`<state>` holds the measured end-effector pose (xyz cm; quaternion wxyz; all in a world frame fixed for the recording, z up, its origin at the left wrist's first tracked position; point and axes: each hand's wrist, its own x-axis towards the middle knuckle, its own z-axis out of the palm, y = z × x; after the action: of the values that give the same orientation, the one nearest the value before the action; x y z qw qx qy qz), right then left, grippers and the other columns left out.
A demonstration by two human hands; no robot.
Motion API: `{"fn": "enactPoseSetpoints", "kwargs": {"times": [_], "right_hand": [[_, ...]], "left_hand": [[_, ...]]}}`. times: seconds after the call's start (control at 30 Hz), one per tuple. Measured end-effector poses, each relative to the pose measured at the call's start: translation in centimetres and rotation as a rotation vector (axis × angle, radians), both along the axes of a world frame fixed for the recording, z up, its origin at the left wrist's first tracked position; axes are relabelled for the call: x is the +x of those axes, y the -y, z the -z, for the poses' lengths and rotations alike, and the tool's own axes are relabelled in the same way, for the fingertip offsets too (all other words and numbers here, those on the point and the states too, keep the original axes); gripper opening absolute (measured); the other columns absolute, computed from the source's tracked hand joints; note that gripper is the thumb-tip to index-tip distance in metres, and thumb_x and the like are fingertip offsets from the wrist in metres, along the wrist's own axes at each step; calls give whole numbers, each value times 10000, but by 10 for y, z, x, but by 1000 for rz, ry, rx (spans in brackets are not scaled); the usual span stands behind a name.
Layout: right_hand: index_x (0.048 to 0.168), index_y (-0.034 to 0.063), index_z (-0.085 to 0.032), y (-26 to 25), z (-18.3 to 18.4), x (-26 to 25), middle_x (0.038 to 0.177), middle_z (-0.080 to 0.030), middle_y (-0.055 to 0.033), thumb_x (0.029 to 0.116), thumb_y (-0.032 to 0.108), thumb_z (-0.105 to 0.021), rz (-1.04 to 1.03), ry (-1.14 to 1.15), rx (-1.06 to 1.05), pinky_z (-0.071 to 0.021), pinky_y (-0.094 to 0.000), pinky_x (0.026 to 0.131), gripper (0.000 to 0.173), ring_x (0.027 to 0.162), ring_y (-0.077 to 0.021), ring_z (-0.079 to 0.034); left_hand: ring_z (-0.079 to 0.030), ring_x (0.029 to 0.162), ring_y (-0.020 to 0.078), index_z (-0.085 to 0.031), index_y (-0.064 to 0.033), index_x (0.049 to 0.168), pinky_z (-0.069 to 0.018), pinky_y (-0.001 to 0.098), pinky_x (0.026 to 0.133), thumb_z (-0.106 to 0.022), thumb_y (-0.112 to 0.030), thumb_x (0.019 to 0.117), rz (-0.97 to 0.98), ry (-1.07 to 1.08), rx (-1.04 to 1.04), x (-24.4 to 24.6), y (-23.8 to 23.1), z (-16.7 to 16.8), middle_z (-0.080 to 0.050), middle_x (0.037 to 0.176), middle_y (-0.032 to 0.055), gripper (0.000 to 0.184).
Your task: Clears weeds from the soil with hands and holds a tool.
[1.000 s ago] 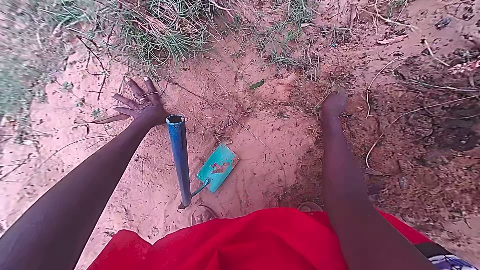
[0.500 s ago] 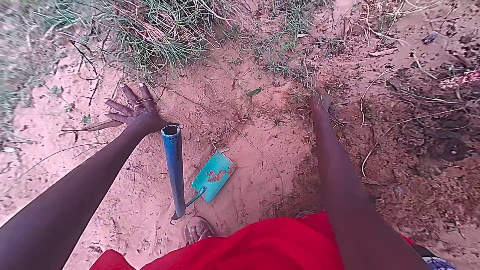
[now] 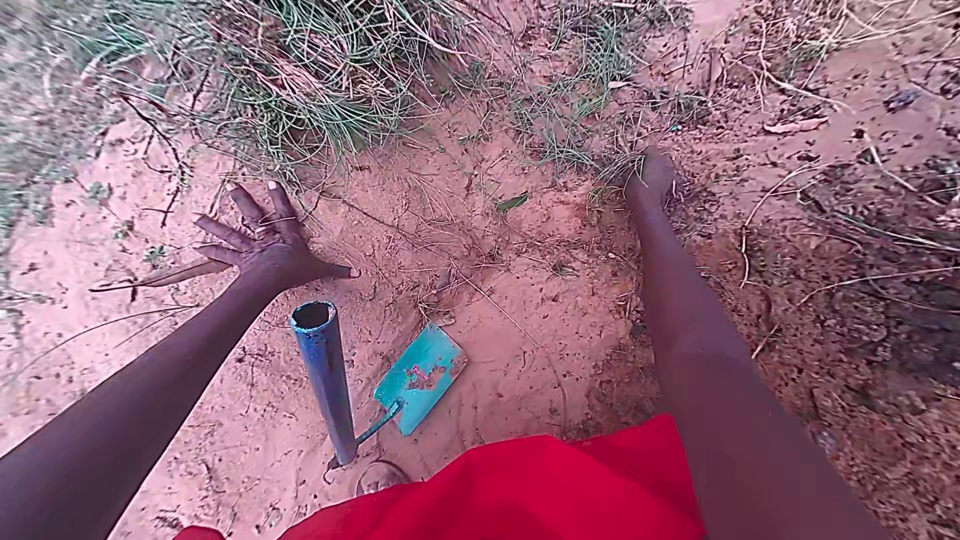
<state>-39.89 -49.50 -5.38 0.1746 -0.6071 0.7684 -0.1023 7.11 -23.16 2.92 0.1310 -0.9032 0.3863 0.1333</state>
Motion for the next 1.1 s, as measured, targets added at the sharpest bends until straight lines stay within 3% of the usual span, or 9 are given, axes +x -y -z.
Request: {"fn": "enactPoseSetpoints", "kwargs": {"times": [0.2, 0.27, 0.37, 0.47, 0.6, 0.67, 0.8, 0.9, 1.1], "right_hand": [[1506, -48, -417, -16, -1, -15, 1477, -503, -272, 1121, 216, -386, -12, 497, 52, -417, -470, 1126, 468, 1345, -328, -519], [1400, -103, -481, -4, 6, -14, 1367, -539, -304, 1104, 184, -374, 44, 457, 118, -452, -532, 1015, 426, 1226, -378, -552], [1392, -91, -546, -20, 4, 5, 1426, -542, -334, 1130, 256, -342, 55, 178, 173, -401, -622, 1105, 480, 1367, -471, -506], [1248, -75, -631, -72, 10, 17, 1240, -638, -286, 1119, 355, -374, 302, 462, -47, -458, -557, 1018, 517, 1193, -389, -604], [1510, -131, -360, -129, -72, 42, 1564, -396, -322, 1128, 89, -354, 169, 571, 96, -296, -425, 1228, 441, 1475, -353, -396], [1521, -130, -331, -115, -90, 55, 1569, -383, -320, 1108, 39, -375, 126, 476, 117, -296, -410, 1220, 448, 1471, -348, -388], [1477, -22, -506, -40, 2, 43, 1482, -519, -284, 1050, 136, -517, 119, 380, -132, -381, -504, 1182, 455, 1406, -373, -492], [1388, 18, -609, -18, 18, 47, 1461, -533, -273, 1033, 100, -500, 40, 325, -154, -389, -514, 1156, 380, 1391, -385, -491], [1471, -120, -439, -27, 9, 37, 1494, -478, -346, 1122, 209, -407, -118, 344, -10, -331, -515, 1206, 481, 1433, -431, -452]], "left_hand": [[204, 1471, 641, 181, -200, 1642, -47, 896, 1055, -992, -608, 436, -3, 41, 40, 1, 3, 4, 365, 1621, 251, 1731], [203, 1474, 636, 164, -201, 1647, -38, 898, 1052, -995, -600, 433, -1, 33, 33, -1, 3, 2, 355, 1626, 253, 1725], [195, 1478, 634, 153, -208, 1650, -38, 896, 1057, -993, -607, 430, 6, 28, 31, -5, 3, -1, 335, 1635, 257, 1721], [210, 1474, 634, 173, -215, 1645, -25, 902, 1048, -992, -597, 457, 5, 15, 28, -6, 3, -4, 344, 1631, 256, 1707], [193, 1483, 627, 160, -244, 1649, -29, 897, 1056, -982, -635, 413, 9, 30, 12, 0, 2, 5, 333, 1642, 241, 1727], [196, 1479, 632, 174, -240, 1644, -23, 902, 1050, -981, -640, 409, 19, 28, 4, 2, 1, 6, 334, 1635, 258, 1738], [192, 1469, 651, 179, -237, 1643, -43, 912, 1039, -977, -663, 388, 31, 24, -3, 4, 2, 8, 335, 1630, 271, 1758], [197, 1467, 651, 178, -252, 1643, -55, 911, 1038, -984, -650, 377, 17, 25, 1, 3, 2, 7, 341, 1632, 259, 1764], [210, 1473, 635, 164, -233, 1647, -32, 903, 1048, -986, -637, 393, 9, 8, 15, 0, 3, 3, 344, 1628, 263, 1749]]}}
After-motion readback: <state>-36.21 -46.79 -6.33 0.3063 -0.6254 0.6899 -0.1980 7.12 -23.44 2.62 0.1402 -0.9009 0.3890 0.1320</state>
